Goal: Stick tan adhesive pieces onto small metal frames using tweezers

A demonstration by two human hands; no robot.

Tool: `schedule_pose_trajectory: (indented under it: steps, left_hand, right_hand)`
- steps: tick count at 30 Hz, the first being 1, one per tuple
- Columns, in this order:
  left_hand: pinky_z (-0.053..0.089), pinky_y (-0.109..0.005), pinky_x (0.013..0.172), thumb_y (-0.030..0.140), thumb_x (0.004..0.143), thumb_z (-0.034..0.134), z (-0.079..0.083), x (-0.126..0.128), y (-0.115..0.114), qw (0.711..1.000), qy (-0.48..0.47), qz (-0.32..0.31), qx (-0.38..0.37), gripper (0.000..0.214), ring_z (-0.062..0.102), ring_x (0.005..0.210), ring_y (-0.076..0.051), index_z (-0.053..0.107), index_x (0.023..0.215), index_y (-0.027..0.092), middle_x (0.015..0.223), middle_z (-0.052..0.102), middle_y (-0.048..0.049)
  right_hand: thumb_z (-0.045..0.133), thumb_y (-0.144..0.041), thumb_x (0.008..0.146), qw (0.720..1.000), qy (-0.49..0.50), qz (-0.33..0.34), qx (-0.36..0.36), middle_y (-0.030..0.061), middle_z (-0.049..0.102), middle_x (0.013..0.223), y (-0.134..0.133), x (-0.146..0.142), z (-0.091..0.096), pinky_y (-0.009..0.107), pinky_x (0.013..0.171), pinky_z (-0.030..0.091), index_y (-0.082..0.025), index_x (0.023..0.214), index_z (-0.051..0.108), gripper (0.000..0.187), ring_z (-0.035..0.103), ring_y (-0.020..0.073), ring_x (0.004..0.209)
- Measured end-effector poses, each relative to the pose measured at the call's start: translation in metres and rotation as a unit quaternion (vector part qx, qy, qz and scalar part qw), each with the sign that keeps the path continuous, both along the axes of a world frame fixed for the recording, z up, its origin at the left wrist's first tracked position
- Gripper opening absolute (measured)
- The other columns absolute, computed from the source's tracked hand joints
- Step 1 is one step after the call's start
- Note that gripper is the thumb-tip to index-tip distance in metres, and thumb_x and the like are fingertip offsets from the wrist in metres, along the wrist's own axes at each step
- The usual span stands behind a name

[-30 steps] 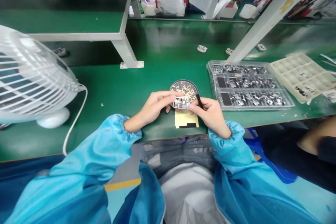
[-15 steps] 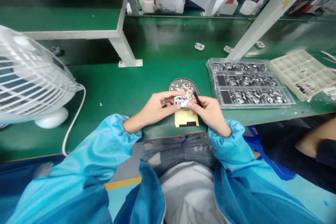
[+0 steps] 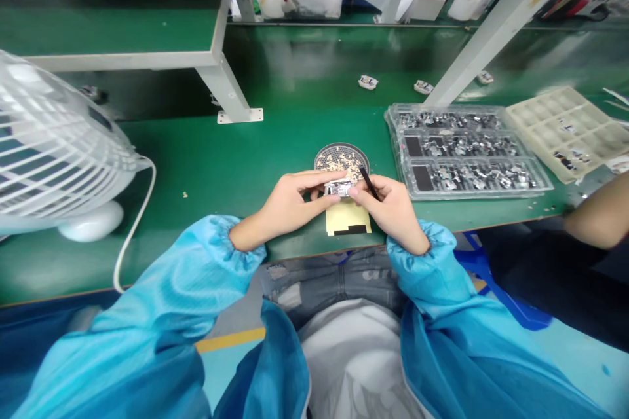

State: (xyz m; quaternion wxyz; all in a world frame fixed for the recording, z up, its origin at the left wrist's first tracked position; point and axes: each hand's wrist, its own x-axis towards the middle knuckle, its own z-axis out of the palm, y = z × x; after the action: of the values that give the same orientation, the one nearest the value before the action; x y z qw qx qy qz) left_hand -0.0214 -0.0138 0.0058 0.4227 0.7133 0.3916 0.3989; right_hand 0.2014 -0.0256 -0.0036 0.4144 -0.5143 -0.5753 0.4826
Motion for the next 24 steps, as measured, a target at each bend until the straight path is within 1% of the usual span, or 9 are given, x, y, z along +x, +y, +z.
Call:
schedule_pose_trajectory:
  steps: [2, 4, 5, 8, 10, 13, 17, 21, 24]
  left_hand:
    - [0.059, -0.029, 0.081, 0.036, 0.087, 0.085, -0.0016, 0.0005, -0.0004, 0.998, -0.035, -0.007, -0.054, 0.046, 0.075, 0.097, -0.021, 0.08, 0.129, 0.018, 0.131, 0.076, -0.0125]
    - [0.061, -0.033, 0.094, 0.036, 0.085, 0.088, -0.0031, 0.0015, -0.0004, 0.991, -0.071, -0.027, -0.106, 0.049, 0.075, 0.112, -0.026, 0.079, 0.13, 0.018, 0.134, 0.075, -0.0129]
    - [0.061, -0.035, 0.099, 0.036, 0.085, 0.088, -0.0037, 0.0022, -0.0003, 0.987, -0.086, -0.037, -0.128, 0.05, 0.074, 0.117, -0.028, 0.078, 0.13, 0.017, 0.136, 0.074, -0.0135]
    - [0.061, -0.04, 0.105, 0.034, 0.081, 0.091, -0.0044, 0.0053, 0.0003, 0.971, -0.134, -0.052, -0.191, 0.054, 0.074, 0.12, -0.03, 0.077, 0.129, 0.014, 0.134, 0.075, -0.0154]
    - [0.061, -0.041, 0.107, 0.033, 0.08, 0.093, -0.0042, 0.0073, 0.0004, 0.96, -0.162, -0.06, -0.219, 0.053, 0.074, 0.121, -0.03, 0.077, 0.127, 0.013, 0.133, 0.075, -0.0158]
    - [0.06, -0.04, 0.109, 0.029, 0.081, 0.092, -0.0035, 0.0086, 0.0003, 0.956, -0.183, -0.074, -0.218, 0.049, 0.073, 0.123, -0.029, 0.078, 0.125, 0.014, 0.137, 0.073, -0.0153]
    - [0.06, -0.037, 0.108, 0.026, 0.082, 0.092, -0.0041, 0.0068, 0.0001, 0.958, -0.187, -0.079, -0.204, 0.047, 0.073, 0.125, -0.028, 0.078, 0.126, 0.015, 0.138, 0.072, -0.0146]
    - [0.06, -0.038, 0.11, 0.027, 0.082, 0.092, -0.0062, 0.0048, 0.0001, 0.961, -0.182, -0.085, -0.188, 0.049, 0.072, 0.125, -0.028, 0.078, 0.128, 0.016, 0.138, 0.072, -0.0144]
    - [0.059, -0.039, 0.11, 0.029, 0.082, 0.092, -0.0075, 0.0046, 0.0002, 0.968, -0.172, -0.078, -0.166, 0.047, 0.073, 0.124, -0.028, 0.079, 0.125, 0.016, 0.136, 0.073, -0.0142]
  right_hand:
    - [0.087, -0.048, 0.077, 0.999, 0.025, -0.012, 0.018, 0.0012, 0.069, 0.085, -0.0009, -0.0028, -0.0007, 0.029, 0.07, 0.048, -0.021, 0.092, 0.066, 0.037, 0.062, 0.0155, 0.078]
    - [0.089, -0.045, 0.075, 0.999, 0.042, -0.013, 0.022, 0.0019, 0.069, 0.091, -0.0016, -0.0049, -0.0016, 0.029, 0.071, 0.05, -0.023, 0.1, 0.064, 0.041, 0.064, 0.0163, 0.082]
    - [0.088, -0.045, 0.075, 0.999, 0.042, -0.01, 0.022, 0.0024, 0.07, 0.093, -0.0019, -0.0055, -0.002, 0.029, 0.07, 0.051, -0.023, 0.101, 0.064, 0.041, 0.064, 0.0164, 0.082]
    - [0.086, -0.043, 0.078, 0.999, 0.031, -0.011, 0.024, 0.0041, 0.071, 0.099, -0.0024, -0.0057, -0.0033, 0.031, 0.072, 0.053, -0.023, 0.101, 0.065, 0.038, 0.065, 0.0169, 0.083]
    - [0.087, -0.043, 0.077, 0.999, 0.026, -0.006, 0.023, 0.0043, 0.072, 0.1, -0.0028, -0.0056, -0.0035, 0.031, 0.073, 0.054, -0.023, 0.103, 0.066, 0.038, 0.065, 0.0177, 0.084]
    - [0.09, -0.046, 0.074, 0.999, 0.034, 0.004, 0.016, 0.0038, 0.073, 0.098, -0.0036, -0.0061, -0.0017, 0.032, 0.076, 0.055, -0.023, 0.103, 0.068, 0.043, 0.067, 0.0185, 0.086]
    - [0.093, -0.054, 0.07, 0.998, 0.059, -0.004, 0.007, 0.0034, 0.074, 0.096, -0.0042, -0.007, 0.0023, 0.032, 0.077, 0.055, -0.023, 0.101, 0.071, 0.049, 0.067, 0.0184, 0.084]
    - [0.093, -0.056, 0.07, 0.999, 0.04, -0.007, -0.001, 0.0028, 0.073, 0.091, -0.0047, -0.0053, 0.0023, 0.031, 0.068, 0.051, -0.023, 0.103, 0.075, 0.05, 0.061, 0.0166, 0.075]
    - [0.093, -0.057, 0.07, 1.0, 0.012, -0.016, 0.01, -0.0004, 0.064, 0.076, -0.0056, -0.0041, 0.0008, 0.029, 0.059, 0.042, -0.022, 0.098, 0.076, 0.048, 0.05, 0.0134, 0.064]
